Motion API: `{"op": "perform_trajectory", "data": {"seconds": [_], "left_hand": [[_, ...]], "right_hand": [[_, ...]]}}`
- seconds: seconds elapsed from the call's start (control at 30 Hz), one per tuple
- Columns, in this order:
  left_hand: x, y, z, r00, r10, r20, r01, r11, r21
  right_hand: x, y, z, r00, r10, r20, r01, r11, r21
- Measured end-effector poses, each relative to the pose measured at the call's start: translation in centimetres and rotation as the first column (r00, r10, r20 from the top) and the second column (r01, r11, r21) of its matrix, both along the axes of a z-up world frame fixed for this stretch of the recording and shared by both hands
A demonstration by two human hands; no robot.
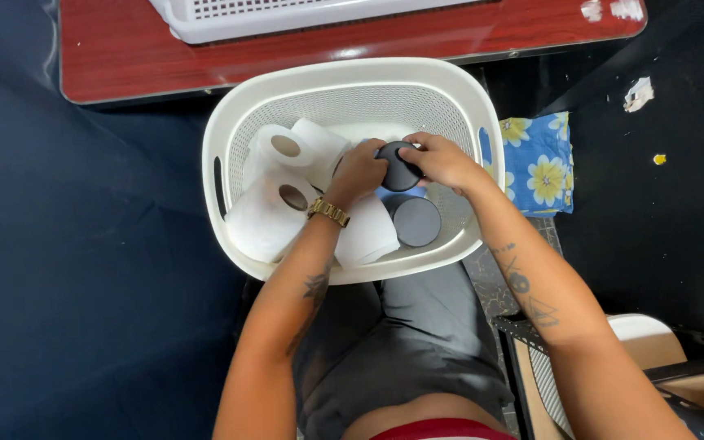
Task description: The person picks up several jars and boxes from a shelf and places them into a plastic laundry basket.
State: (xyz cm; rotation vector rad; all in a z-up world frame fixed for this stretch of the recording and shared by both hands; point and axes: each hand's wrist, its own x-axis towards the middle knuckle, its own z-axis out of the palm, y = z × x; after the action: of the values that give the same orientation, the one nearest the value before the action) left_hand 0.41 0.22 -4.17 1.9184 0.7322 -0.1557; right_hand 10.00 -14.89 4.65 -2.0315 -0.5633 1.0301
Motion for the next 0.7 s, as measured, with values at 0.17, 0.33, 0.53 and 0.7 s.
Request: {"op": "perform_trajectory", "data": {"seconds": [0.17, 0.33, 0.53, 0.7], "left_hand": [[-0.6, -1.0, 2.4, 0.997, -0.06, -0.04, 0.062, 0.996, 0.065], [-1.1, -2.1, 5.1, 0.99, -0.082, -0.111, 0.098, 0.985, 0.143], [-1.4, -1.8, 5.4, 0.99, -0.139, 0.009, 0.139, 0.983, -0.116], [-0.5, -2.1, 3.8, 0.982, -0.177, -0.071, 0.181, 0.982, 0.056]], "right_hand": [[1.1, -0.2, -1.7, 0.988, 0.046, 0.145, -0.035, 0.996, -0.077], [3.2, -0.1, -4.7, 0.962, 0.047, 0.27, -0.029, 0.997, -0.071], [2.7, -1.0, -3.8, 0.98, 0.073, 0.186, -0.061, 0.996, -0.073], [2.7, -0.8, -3.5, 0.956, 0.132, 0.26, -0.096, 0.985, -0.147]]}}
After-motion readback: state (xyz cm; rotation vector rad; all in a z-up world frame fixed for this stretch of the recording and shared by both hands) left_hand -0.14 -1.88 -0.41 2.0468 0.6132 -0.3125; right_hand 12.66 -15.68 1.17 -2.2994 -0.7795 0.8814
